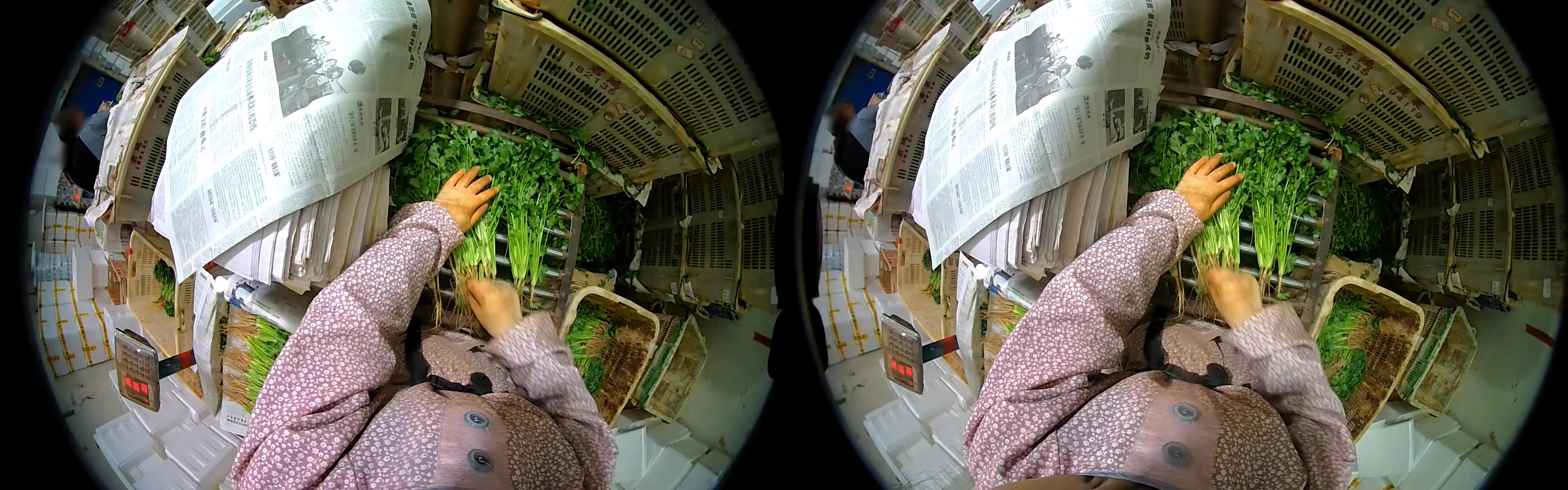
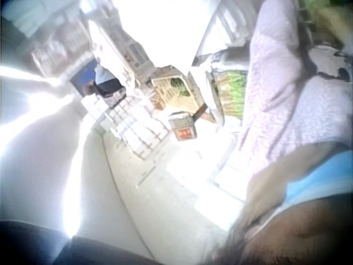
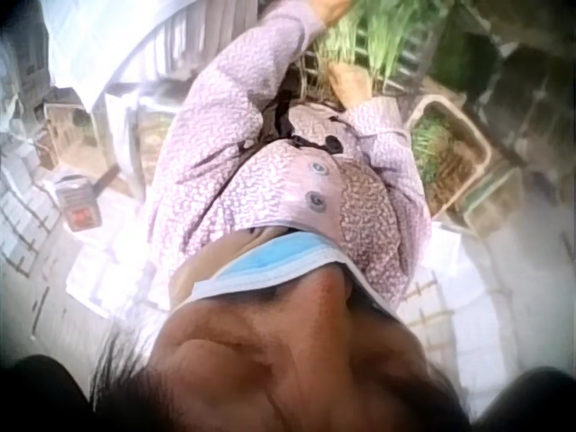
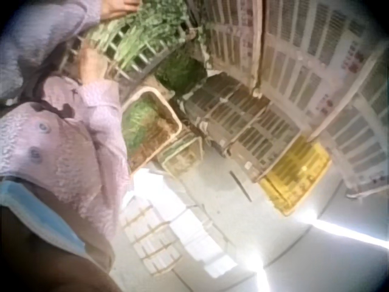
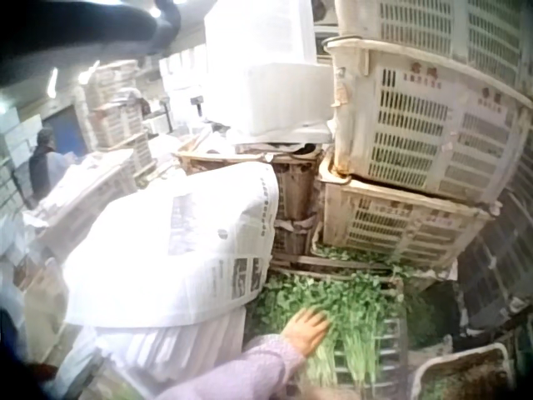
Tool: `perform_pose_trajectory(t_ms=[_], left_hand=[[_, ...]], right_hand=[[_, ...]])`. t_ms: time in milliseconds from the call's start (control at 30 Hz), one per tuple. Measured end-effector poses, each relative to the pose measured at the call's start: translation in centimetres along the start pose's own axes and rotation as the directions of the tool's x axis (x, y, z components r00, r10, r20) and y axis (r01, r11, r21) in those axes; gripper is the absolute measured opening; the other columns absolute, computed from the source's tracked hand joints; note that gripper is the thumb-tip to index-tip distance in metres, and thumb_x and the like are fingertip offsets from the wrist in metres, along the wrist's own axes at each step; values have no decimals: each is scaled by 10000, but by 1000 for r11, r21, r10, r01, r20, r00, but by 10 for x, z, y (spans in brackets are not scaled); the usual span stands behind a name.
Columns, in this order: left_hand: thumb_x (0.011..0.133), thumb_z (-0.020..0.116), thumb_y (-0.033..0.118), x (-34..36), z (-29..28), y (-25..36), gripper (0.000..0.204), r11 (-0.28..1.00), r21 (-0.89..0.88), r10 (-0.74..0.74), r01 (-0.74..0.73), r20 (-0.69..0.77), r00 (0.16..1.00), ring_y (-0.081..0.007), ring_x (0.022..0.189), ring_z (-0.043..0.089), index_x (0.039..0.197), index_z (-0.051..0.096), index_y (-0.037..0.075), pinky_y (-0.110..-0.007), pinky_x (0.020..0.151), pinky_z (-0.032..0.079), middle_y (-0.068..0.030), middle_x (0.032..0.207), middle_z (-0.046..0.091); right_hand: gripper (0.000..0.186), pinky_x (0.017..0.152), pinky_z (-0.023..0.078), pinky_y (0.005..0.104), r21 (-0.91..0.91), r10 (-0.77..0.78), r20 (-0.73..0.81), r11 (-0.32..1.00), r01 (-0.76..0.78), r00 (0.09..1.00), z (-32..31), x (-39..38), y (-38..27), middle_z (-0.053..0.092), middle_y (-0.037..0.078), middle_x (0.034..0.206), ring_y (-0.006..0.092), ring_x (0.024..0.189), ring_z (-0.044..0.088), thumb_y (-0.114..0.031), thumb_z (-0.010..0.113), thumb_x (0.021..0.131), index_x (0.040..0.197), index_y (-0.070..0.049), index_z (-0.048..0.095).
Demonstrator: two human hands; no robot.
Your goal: The person sorts and bundles fresh green leafy vegetables, likely cilantro, by hand. They gather bunches from a large pile, align the stems, and place the prepared bundles into a white styrofoam box or a woven basket.
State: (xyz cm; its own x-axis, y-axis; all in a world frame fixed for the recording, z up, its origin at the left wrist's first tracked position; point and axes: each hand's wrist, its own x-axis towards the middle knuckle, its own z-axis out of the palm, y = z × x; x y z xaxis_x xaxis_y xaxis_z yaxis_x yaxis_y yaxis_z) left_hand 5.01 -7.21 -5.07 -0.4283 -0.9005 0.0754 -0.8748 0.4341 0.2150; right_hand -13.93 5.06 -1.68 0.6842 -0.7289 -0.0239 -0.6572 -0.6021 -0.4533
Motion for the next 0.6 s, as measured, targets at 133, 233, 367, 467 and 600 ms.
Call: perform_pose_trajectory(t_ms=[133, 233, 367, 467, 600], left_hand=[[945, 474, 268, 2, 2, 0, 445, 1000, 1, -23, 23, -3, 1000, -315, 1386, 246, 1380, 421, 188, -465, 1143, 187, -97, 1439, 383], [939, 479, 269, -1, 4, 0, 442, 1000, -20, -6, 6, -16, 1000, -318, 1379, 254, 1369, 430, 181, -467, 1144, 175, -97, 1429, 390], [951, 459, 279, 0, 9, -3, 437, 999, -46, 5, -6, -30, 1000, -322, 1382, 241, 1374, 418, 177, -465, 1146, 169, -100, 1433, 381], [960, 439, 289, 1, 10, -5, 439, 999, -42, 1, -2, -10, 1000, -327, 1387, 231, 1383, 400, 176, -463, 1148, 162, -99, 1447, 364], [964, 430, 283, 2, 12, -6, 430, 999, -45, 5, -6, -26, 1000, -317, 1389, 234, 1379, 404, 177, -459, 1148, 166, -93, 1454, 356]], right_hand=[[167, 463, 460, 304, 99, 107, -225, 991, -86, 968, -25, -6, -17, 611, 64, 660, 193, 502, 562, -114, 723, 746, 881, -55, 645], [237, 513, 491, 347, -69, 118, -145, 989, -129, 982, -13, 32, -32, 642, 121, 794, 261, 572, 606, -192, 727, 762, 877, -41, 585], [234, 521, 480, 366, -87, 290, -7, 953, -290, 957, 14, 18, -25, 575, 130, 664, 283, 550, 583, -228, 683, 806, 755, -52, 538], [153, 509, 480, 314, 81, 252, 51, 963, -256, 966, -24, -14, -35, 542, 76, 605, 179, 549, 575, -167, 693, 797, 772, -78, 571], [78, 558, 511, 261, 435, 509, 612, 423, -795, 606, -99, -59, 1, 653, 39, 740, 127, 612, 612, -173, 625, 866, 891, -101, 645]])
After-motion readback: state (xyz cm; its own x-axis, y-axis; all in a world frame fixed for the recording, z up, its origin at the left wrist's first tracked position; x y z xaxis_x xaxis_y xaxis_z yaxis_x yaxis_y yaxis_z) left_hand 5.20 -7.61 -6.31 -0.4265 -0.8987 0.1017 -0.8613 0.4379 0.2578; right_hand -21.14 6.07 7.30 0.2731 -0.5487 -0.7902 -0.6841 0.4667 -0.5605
